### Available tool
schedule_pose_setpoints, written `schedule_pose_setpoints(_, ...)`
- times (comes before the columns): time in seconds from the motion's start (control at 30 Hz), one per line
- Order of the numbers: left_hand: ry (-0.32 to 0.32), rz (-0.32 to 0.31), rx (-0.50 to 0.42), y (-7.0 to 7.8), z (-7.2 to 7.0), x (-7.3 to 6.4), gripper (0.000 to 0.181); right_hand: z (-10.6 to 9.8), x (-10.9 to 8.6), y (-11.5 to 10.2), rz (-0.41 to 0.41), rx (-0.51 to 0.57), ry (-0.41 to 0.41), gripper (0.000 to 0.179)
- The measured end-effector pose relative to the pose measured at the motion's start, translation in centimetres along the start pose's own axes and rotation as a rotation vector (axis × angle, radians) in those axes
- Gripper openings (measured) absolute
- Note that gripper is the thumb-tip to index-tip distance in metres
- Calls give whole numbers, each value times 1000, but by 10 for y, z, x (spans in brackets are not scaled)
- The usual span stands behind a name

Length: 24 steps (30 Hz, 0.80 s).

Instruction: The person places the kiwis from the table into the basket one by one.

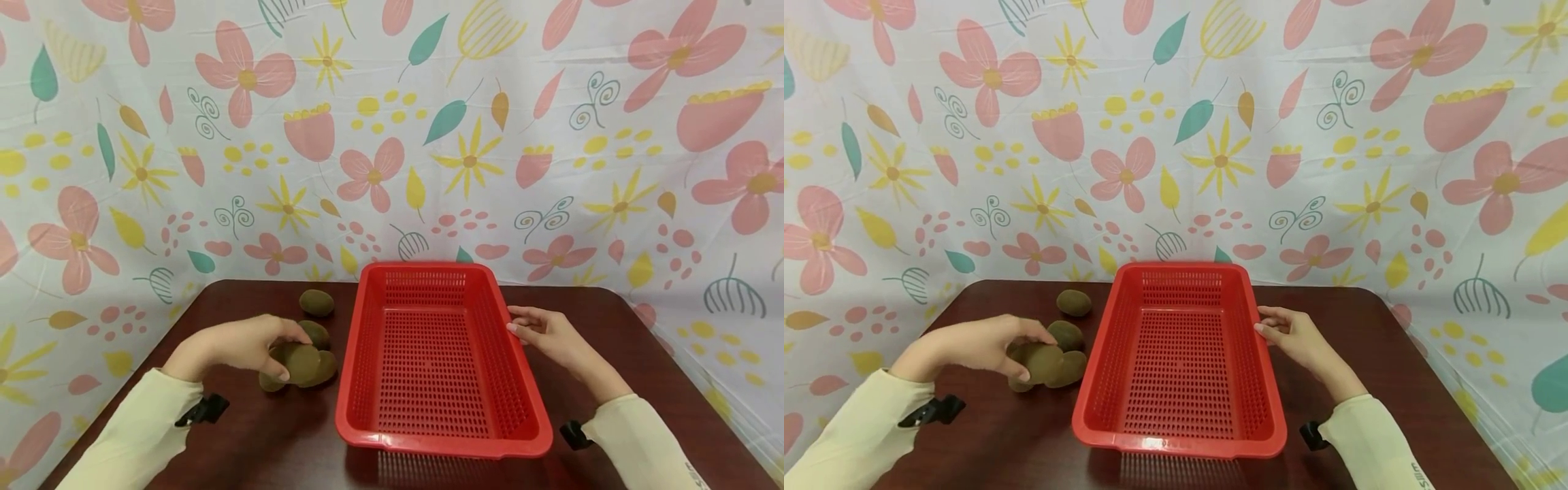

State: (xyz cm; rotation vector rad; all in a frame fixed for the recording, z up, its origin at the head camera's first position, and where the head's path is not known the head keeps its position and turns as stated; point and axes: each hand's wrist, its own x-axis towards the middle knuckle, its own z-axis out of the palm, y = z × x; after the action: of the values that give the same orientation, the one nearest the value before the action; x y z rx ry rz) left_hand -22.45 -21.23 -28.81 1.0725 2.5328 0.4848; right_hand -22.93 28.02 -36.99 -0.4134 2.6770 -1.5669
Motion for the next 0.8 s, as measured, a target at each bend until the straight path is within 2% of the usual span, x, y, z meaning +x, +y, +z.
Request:
schedule_pose_setpoints(0.17, 55, 44, 11, 9, -17, 9, 48, 0, 0, 0, 1, -5, 0, 55)
schedule_pose_setpoints(0.33, 76, 83, -3, 20, -29, 31, 48, 0, 1, 1, 0, -4, 1, 55)
schedule_pose_setpoints(0.5, 81, 123, -32, 33, -37, 63, 47, -1, 1, 2, 7, -5, 2, 56)
schedule_pose_setpoints(0.67, 73, 98, -15, 46, -42, 100, 47, -1, 2, 4, 7, -9, 1, 56)
schedule_pose_setpoints(0.8, 41, 78, -18, 57, -43, 128, 48, -1, 2, 5, 6, -7, 0, 56)
